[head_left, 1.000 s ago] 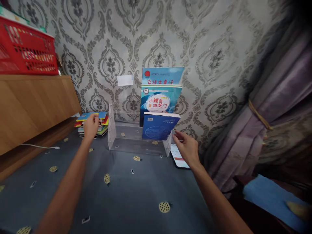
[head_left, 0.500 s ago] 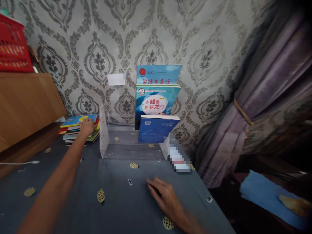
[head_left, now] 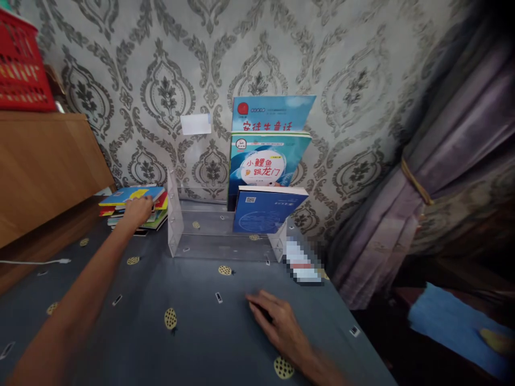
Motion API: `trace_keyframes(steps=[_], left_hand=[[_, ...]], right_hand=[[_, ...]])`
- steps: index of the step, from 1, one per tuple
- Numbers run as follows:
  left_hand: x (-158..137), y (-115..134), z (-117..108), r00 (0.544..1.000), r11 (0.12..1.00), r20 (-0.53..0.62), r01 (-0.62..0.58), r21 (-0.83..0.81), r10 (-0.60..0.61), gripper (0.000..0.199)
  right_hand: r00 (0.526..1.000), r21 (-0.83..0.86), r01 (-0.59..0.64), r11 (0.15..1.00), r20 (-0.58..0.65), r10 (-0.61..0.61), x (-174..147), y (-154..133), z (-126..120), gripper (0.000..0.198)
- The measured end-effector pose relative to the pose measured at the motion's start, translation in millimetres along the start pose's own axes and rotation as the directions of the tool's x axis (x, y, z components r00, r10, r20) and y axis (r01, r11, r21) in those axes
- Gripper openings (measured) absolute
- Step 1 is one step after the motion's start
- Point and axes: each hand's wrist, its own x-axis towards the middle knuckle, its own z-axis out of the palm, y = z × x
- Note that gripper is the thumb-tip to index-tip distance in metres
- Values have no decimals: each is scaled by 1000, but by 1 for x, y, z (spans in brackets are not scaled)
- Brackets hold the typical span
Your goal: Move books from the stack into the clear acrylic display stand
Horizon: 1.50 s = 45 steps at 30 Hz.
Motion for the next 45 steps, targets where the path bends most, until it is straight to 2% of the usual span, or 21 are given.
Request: trace_keyframes(steps=[5,9,11,15,18,21,26,32,36,40,45], left_hand=[[-59,-42,0,991,988,-28,-128,89,131,48],[-86,-63,3,992,981,29,-124,150,121,46],[-88,-57,4,991,978,34,-131,165,127,47],[-79,-24,13,986,978,-35,-154,141,160,63],[-74,-4,27,989,991,-115,-86,105,98,70],[-75,1,41,985,995,-155,-59,75,70,74],[-92,-10,45,986,983,-66,-144,115,152,76],[-134,-17,43,973,959,26,-229,168,228,74],[-160,-18,46,967,963,65,-253,96,247,77],[-182,-19,49,937,960,208,-276,-45,280,81],[-213,-16,35,886,955,358,-281,-91,295,80]], right_hand=[[1000,9,0,1000,19,0,2,-2,-1,31],[999,-2,0,1000,48,0,4,-3,-1,33],[998,-15,2,1000,58,-1,5,-4,-1,34],[998,-29,-1,1000,69,3,6,-7,0,33],[996,-34,-14,999,85,16,5,-7,1,30],[994,-46,-28,999,104,32,4,-4,0,26],[991,-31,-21,999,131,25,5,1,1,27],[990,-45,-3,999,144,9,6,0,2,28],[988,-56,9,998,152,0,6,0,2,27],[989,-48,16,999,147,-8,5,1,3,27],[990,-42,18,999,142,-12,4,3,3,27]])
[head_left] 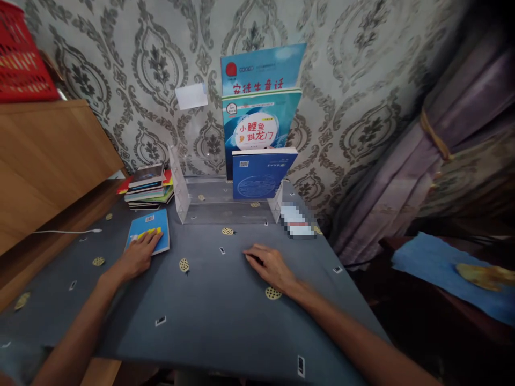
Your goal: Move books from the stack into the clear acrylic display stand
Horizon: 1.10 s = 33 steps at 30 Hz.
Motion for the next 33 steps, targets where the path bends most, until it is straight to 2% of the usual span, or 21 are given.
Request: trace_keyframes(steps=[3,6,7,9,11,12,15,18,24,29,33], left_hand=[[-12,-2,-10,992,994,111,-46,-102,58,80],[-4,-19,-20,980,951,155,-73,-299,124,73],[4,-27,-21,987,937,126,-55,-345,104,70],[23,-41,-20,999,934,11,43,-355,-42,70],[42,-50,-14,974,930,-64,189,-315,-219,70],[50,-53,-11,961,923,-74,231,-307,-265,68],[59,-57,0,957,917,-68,247,-313,-281,64],[53,-56,0,954,917,-51,270,-293,-297,63],[20,-29,-22,958,930,6,281,-239,-288,59],[-3,10,-32,960,925,34,276,-262,-277,51],[-12,44,-39,960,930,77,278,-242,-268,54]], right_hand=[[1000,-3,1,1000,1,-1,0,1,0,26],[1000,-3,7,1000,2,-7,0,2,0,26],[1000,0,10,1000,4,-10,0,2,1,26],[1000,3,7,1000,8,-7,0,1,0,26],[1000,1,-8,1000,10,8,0,0,0,26],[1000,-1,-14,1000,13,14,0,0,0,26],[999,-1,-23,1000,29,23,1,0,0,27],[999,6,-24,1000,32,24,0,2,1,26],[998,11,-55,998,23,55,-1,1,1,26],[998,23,-61,998,-5,61,-1,-2,1,26],[991,37,-95,995,-94,98,-1,-6,-3,27]])
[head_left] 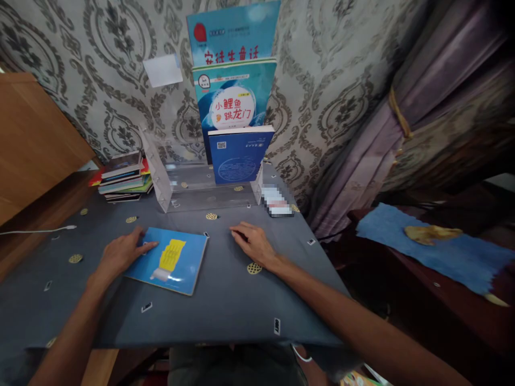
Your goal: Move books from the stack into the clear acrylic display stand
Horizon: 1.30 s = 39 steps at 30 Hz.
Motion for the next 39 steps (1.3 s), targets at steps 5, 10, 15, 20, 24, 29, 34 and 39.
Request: trace_keyframes(steps=[5,10,15,20,24,29,34,39], left_hand=[[-15,43,10,990,980,-28,-140,-143,138,60],[-25,85,24,967,886,61,-200,-418,247,55],[-22,108,29,933,900,-66,-357,-251,352,49],[-16,116,22,916,910,-36,-401,-107,400,46],[-16,124,15,926,926,12,-377,26,377,46],[-22,129,13,933,927,-2,-359,113,361,45],[-27,135,11,914,907,-102,-367,204,393,40],[-26,168,27,783,803,-180,-571,171,595,42]], right_hand=[[993,7,21,1000,-116,-20,-2,-3,-6,31],[989,-99,142,985,-11,-144,-3,-15,-9,27],[933,-166,295,941,260,-247,-4,-40,-2,25],[900,-190,314,930,373,-228,-3,-48,17,42],[905,-253,266,930,399,-150,-2,-43,18,56],[946,-394,92,915,322,44,-11,-31,-2,75],[961,-430,-67,900,214,174,-23,-16,-13,64],[970,-405,-78,911,181,164,-25,-13,-12,61]])
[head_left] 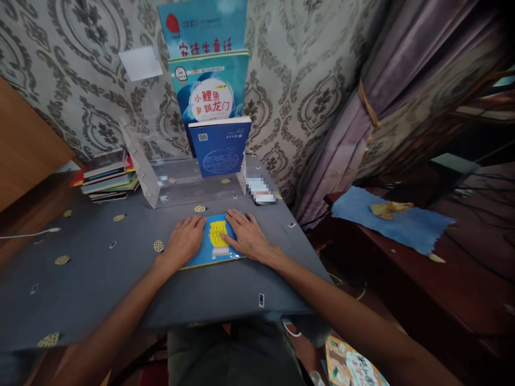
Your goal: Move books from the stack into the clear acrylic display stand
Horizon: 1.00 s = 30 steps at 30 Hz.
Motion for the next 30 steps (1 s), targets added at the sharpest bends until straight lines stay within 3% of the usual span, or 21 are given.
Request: trace_keyframes(steps=[4,7,12,18,23,30], left_hand=[[8,19,16,995,996,-54,-84,-31,83,42],[3,14,19,995,996,-68,-75,-38,72,41],[-15,-8,17,996,995,-81,28,-99,-36,40],[-24,-12,24,987,988,-109,110,-107,-121,44],[-27,-17,27,989,997,-144,17,-78,-29,51],[-45,-16,21,971,970,-44,-238,-53,236,88]], right_hand=[[1000,-4,-4,1000,-3,4,1,-2,-2,58],[1000,0,-2,1000,-7,2,1,-3,-4,57],[1000,22,-17,1000,14,17,2,-3,-7,59],[1000,63,-14,998,0,14,5,8,-8,52],[1000,82,27,996,-3,-27,5,14,-10,50],[998,105,59,993,4,-60,5,16,-14,52]])
